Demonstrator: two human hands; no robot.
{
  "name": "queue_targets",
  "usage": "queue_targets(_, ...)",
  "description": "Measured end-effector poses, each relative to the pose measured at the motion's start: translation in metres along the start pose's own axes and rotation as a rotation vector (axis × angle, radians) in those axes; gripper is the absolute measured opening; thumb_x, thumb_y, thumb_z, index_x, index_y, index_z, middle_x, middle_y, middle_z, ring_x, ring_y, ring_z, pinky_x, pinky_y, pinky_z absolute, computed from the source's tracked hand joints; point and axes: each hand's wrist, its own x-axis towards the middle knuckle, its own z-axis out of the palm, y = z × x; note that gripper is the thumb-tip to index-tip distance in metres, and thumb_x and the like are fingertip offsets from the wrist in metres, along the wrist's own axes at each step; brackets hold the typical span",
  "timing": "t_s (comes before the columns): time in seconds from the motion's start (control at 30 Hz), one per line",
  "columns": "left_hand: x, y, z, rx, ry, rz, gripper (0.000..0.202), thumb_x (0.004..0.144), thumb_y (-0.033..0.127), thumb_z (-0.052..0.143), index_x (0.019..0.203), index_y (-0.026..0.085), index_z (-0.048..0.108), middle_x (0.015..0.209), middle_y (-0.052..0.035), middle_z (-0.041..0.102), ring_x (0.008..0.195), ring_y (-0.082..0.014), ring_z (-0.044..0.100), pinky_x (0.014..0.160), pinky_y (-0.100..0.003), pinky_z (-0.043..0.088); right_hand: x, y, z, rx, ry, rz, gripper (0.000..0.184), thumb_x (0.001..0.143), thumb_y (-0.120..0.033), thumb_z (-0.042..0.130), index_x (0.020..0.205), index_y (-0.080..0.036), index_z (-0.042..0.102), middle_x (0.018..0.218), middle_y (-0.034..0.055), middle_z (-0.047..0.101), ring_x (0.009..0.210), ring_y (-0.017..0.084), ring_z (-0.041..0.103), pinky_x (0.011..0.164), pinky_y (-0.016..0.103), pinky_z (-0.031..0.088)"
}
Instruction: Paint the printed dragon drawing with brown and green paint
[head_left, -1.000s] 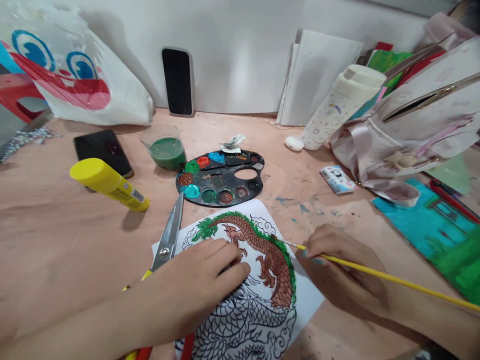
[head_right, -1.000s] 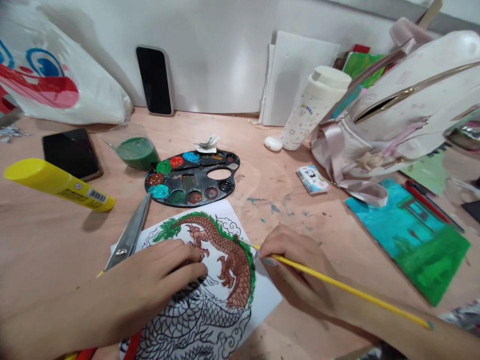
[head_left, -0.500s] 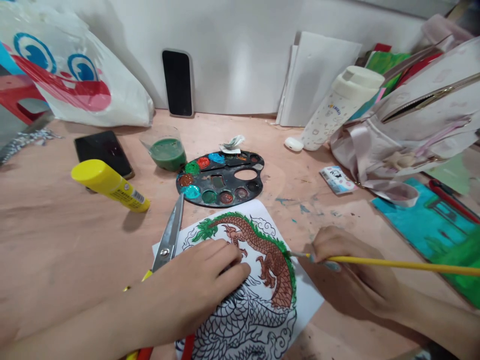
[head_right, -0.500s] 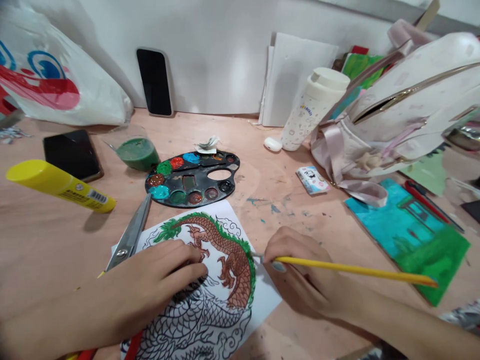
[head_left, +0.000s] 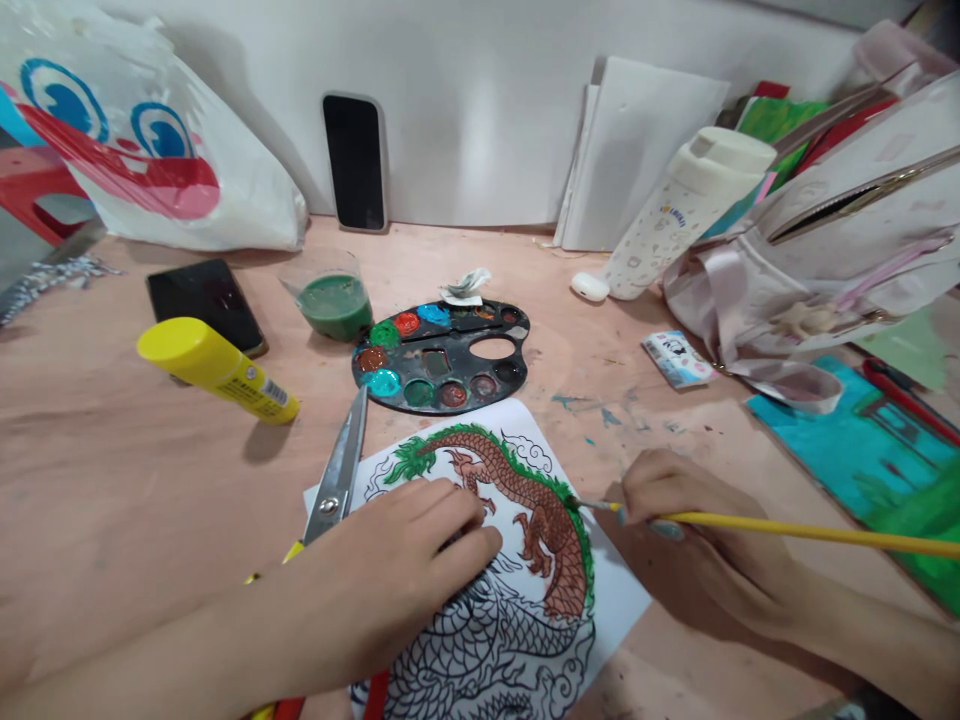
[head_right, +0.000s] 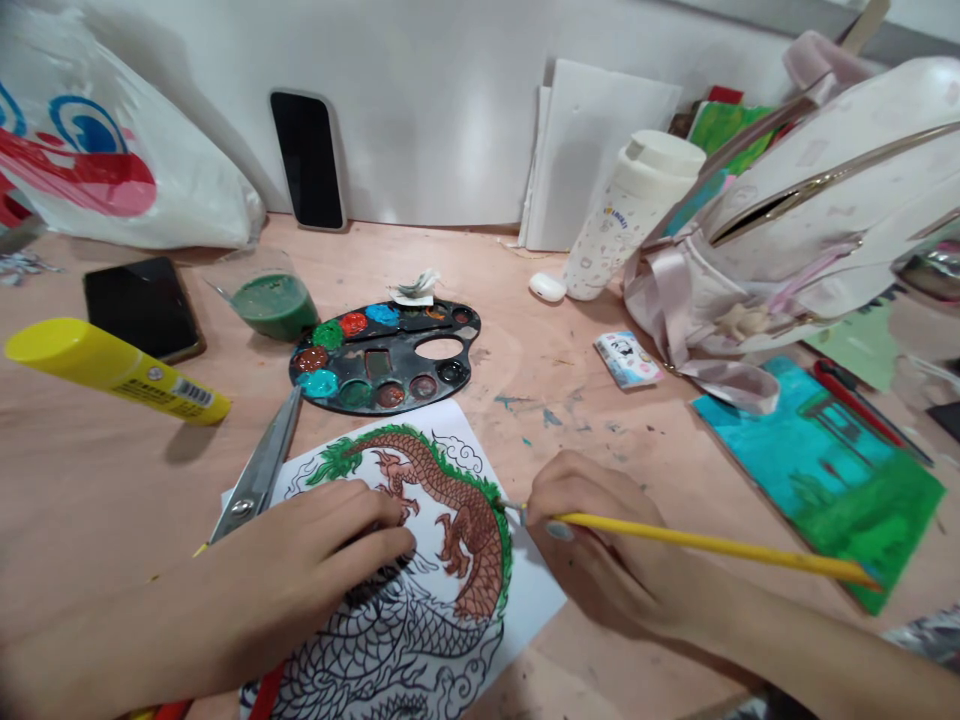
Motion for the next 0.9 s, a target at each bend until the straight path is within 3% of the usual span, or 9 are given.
queue_targets(0.17,0.0,0.001,-0.001,0.007,0.006,0.017,0.042,0.084,-0.001,0.037,0.119,0.018,0.052,0.115,-0.0078,0.058,0.097,-0.0235,0.054,0.081,-0.036,0.047,0.003,-0.001,0.001,0.014,-0.007,-0.03,0.025,0.105,-0.032,0.037,0.098,-0.021,0.058,0.08,0.0054,0.061,0.075,0.019,0.059,0.066,0.032,0.048)
queue_targets(0.33,0.001,0.002,-0.002,0.027,0.112,0.107,0.031,0.094,0.002,0.031,0.108,0.014,0.056,0.094,-0.0065,0.059,0.08,-0.021,0.049,0.071,-0.035,0.044,0.003,-0.002,0.001,0.047,-0.054,-0.042,0.027,0.106,-0.032,0.033,0.097,-0.022,0.057,0.081,0.0064,0.063,0.076,0.02,0.062,0.066,0.034,0.049)
queue_targets(0.47,0.001,0.001,-0.001,0.047,0.199,0.098,0.026,0.094,0.001,0.033,0.099,0.013,0.056,0.086,-0.0054,0.057,0.076,-0.0196,0.045,0.068,-0.035,0.039,0.004,-0.004,0.001,0.072,-0.07,-0.042,0.028,0.106,-0.033,0.034,0.092,-0.022,0.056,0.077,0.0044,0.06,0.071,0.018,0.059,0.064,0.032,0.048)
queue_targets(0.6,-0.001,-0.001,-0.001,0.075,0.264,0.07,0.026,0.094,0.0,0.038,0.108,0.012,0.056,0.096,-0.0066,0.06,0.085,-0.0197,0.049,0.078,-0.036,0.04,0.007,-0.007,0.001,0.104,-0.111,-0.062,0.029,0.106,-0.034,0.034,0.091,-0.021,0.056,0.075,0.0036,0.059,0.07,0.017,0.059,0.063,0.03,0.048)
queue_targets(0.9,0.001,-0.004,0.001,0.081,0.245,0.072,0.034,0.093,0.0,0.037,0.118,0.013,0.056,0.117,-0.0098,0.061,0.106,-0.0234,0.053,0.093,-0.041,0.044,0.01,-0.009,0.002,0.141,-0.148,-0.058,0.03,0.106,-0.036,0.033,0.09,-0.022,0.054,0.075,0.0035,0.06,0.069,0.017,0.06,0.062,0.03,0.049)
